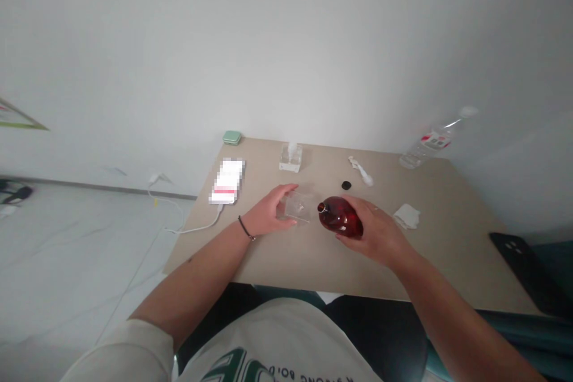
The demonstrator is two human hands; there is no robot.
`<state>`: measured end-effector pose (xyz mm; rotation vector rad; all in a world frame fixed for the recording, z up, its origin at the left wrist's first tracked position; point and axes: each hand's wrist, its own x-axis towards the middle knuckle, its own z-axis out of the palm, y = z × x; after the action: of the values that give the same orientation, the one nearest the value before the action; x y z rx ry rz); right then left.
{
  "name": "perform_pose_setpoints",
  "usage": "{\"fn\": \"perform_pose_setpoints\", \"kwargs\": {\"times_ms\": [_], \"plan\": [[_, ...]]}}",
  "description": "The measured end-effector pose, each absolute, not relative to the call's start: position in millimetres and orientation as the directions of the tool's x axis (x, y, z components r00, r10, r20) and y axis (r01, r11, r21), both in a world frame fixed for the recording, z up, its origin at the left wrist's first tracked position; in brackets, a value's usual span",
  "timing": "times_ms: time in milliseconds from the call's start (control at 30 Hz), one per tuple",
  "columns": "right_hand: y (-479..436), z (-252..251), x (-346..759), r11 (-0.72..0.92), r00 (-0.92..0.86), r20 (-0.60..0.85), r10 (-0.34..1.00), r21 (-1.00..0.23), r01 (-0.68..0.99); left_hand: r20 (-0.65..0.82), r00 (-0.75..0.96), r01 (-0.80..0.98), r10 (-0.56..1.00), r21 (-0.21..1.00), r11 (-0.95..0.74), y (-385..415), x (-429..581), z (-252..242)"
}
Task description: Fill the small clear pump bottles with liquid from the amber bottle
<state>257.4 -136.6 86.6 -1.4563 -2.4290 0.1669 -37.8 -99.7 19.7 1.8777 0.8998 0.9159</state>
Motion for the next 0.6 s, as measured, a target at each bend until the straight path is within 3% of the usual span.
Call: {"fn": "perform_pose_setpoints", "kwargs": {"times_ms": [133,300,600], "plan": [[-132,87,253,0.536,-0.511,0.177,0.841,-0.138,0.833,0.229,0.494,0.206,0.839,0.906,-0.368,-99,-31,17],[-128,88,249,0.572,-0.557,0.189,0.809,-0.033,0.820,0.291,0.526,0.237,0.799,0.853,-0.466,-98,-29,17],[-124,91,251,0.592,-0.592,0.166,0.788,0.055,0.804,0.305,0.518,0.237,0.799,0.847,-0.476,-98,-29,16]]}}
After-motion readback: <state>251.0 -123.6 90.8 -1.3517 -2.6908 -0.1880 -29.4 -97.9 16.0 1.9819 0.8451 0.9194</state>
